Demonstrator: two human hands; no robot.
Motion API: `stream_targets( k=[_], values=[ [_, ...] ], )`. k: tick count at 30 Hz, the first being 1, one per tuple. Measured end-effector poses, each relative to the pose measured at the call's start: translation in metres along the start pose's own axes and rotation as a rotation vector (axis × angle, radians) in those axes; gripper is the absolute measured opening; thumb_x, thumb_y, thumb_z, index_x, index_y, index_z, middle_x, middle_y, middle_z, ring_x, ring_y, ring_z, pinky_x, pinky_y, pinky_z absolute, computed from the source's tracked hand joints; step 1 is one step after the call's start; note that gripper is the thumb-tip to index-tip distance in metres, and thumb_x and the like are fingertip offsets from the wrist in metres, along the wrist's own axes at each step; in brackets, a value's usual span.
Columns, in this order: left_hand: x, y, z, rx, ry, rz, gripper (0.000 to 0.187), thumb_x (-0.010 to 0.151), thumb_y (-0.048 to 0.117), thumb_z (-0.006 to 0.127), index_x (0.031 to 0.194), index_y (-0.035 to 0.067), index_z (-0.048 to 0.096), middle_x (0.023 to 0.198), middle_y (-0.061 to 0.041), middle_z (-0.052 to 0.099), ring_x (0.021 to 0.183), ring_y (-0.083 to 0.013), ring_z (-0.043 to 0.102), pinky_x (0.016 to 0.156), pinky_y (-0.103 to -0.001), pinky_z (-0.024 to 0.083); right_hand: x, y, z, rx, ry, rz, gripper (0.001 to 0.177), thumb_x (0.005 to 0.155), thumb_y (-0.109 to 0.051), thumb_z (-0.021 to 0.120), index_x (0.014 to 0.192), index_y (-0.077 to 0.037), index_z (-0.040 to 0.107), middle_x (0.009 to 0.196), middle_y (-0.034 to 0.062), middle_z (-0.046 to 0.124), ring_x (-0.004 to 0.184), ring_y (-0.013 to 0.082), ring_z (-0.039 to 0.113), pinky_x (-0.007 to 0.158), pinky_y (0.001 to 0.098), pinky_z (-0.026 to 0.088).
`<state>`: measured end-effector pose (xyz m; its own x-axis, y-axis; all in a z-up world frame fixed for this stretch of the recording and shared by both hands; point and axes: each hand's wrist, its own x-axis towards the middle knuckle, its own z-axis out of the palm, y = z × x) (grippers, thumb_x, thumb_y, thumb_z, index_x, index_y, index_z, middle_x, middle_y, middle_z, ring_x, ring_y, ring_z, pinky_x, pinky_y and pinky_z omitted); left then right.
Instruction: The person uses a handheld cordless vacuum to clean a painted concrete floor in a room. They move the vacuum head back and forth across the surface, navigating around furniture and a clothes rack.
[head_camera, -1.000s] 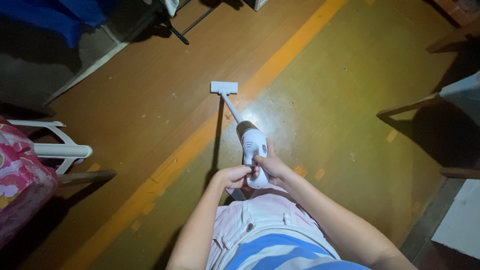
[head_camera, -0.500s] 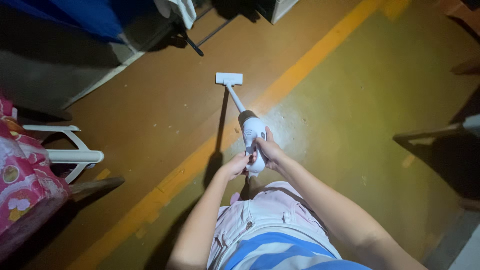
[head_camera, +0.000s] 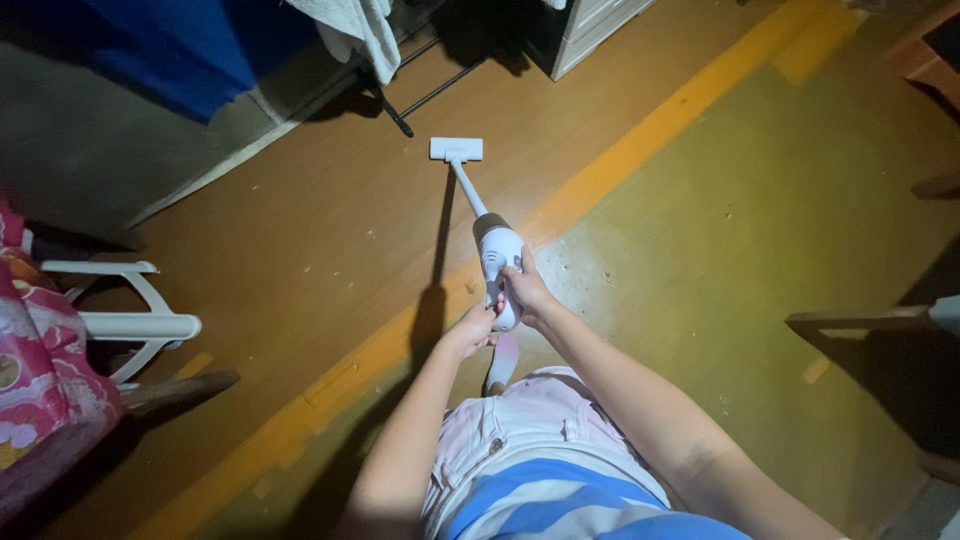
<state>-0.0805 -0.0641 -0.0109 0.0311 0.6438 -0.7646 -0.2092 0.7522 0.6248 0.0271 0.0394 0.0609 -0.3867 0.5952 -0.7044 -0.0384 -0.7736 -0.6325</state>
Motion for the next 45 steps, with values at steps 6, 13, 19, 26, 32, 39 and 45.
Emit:
stream_targets(
  k=[6,13,19,26,32,39,45],
  values=[
    [-0.012,0.013,0.017,0.068,-0.019,-0.019,0.032,0.105,0.051,0.048,0.098,0.022,0.061,0.083,0.007,0.057,0.074,-0.0093,0.047,0.061,-0.031,0.043,-0.021,-0.007,-0.01,0.008,0.043,0.025,0.095,0.094,-0.008,0.057,0.164,-0.04,0.001,0.078,0.0104,0.055,0.047,0.0176,0.049,0.039,0.0336,0.044],
    [-0.065,0.037,0.008,0.091,-0.208,-0.061,0.031,0.102,0.049,0.046,0.079,0.03,0.055,0.065,0.01,0.045,0.055,-0.0078,0.035,0.047,-0.027,0.023,-0.079,-0.003,0.008,0.222,0.125,0.022,0.078,0.095,-0.007,0.055,0.156,-0.038,0.018,0.075,0.0083,0.051,0.05,0.0175,0.051,0.039,0.0348,0.046],
    [-0.112,0.016,0.011,0.22,-0.293,-0.165,0.033,0.1,0.055,0.046,0.079,0.032,0.055,0.067,0.014,0.051,0.058,-0.0037,0.043,0.052,-0.025,0.03,-0.13,0.047,0.01,0.412,0.177,-0.069,0.045,0.097,-0.007,0.057,0.136,-0.022,0.039,0.074,0.0076,0.052,0.049,0.0175,0.05,0.039,0.0344,0.045],
    [-0.161,-0.043,0.021,0.277,-0.394,-0.257,0.031,0.097,0.056,0.052,0.084,0.03,0.063,0.071,0.01,0.06,0.063,-0.0066,0.053,0.054,-0.026,0.035,-0.212,0.116,0.015,0.53,0.34,-0.106,0.061,0.095,-0.008,0.058,0.148,-0.031,0.036,0.074,0.0067,0.053,0.053,0.0157,0.052,0.041,0.0314,0.045],
    [-0.169,-0.074,0.037,0.311,-0.472,-0.31,0.026,0.097,0.051,0.055,0.085,0.029,0.063,0.074,0.01,0.059,0.065,-0.0067,0.054,0.056,-0.028,0.036,-0.247,0.151,0.008,0.592,0.467,-0.157,0.081,0.095,-0.01,0.058,0.161,-0.035,0.018,0.075,0.0066,0.053,0.053,0.0157,0.052,0.04,0.0315,0.045],
    [-0.148,-0.086,0.057,0.378,-0.418,-0.308,0.03,0.098,0.052,0.052,0.08,0.029,0.06,0.074,0.009,0.061,0.067,-0.0081,0.058,0.058,-0.03,0.041,-0.247,0.147,-0.006,0.545,0.533,-0.191,0.081,0.094,-0.009,0.059,0.16,-0.032,0.018,0.078,0.0081,0.054,0.052,0.0169,0.052,0.039,0.033,0.044],
    [-0.113,-0.065,0.071,0.369,-0.442,-0.29,0.04,0.102,0.054,0.049,0.072,0.028,0.053,0.069,0.008,0.055,0.062,-0.0092,0.048,0.053,-0.029,0.033,-0.219,0.119,-0.031,0.548,0.491,-0.21,0.074,0.093,-0.008,0.056,0.154,-0.031,0.022,0.077,0.0083,0.053,0.051,0.0171,0.051,0.038,0.0342,0.046]
  ],
)
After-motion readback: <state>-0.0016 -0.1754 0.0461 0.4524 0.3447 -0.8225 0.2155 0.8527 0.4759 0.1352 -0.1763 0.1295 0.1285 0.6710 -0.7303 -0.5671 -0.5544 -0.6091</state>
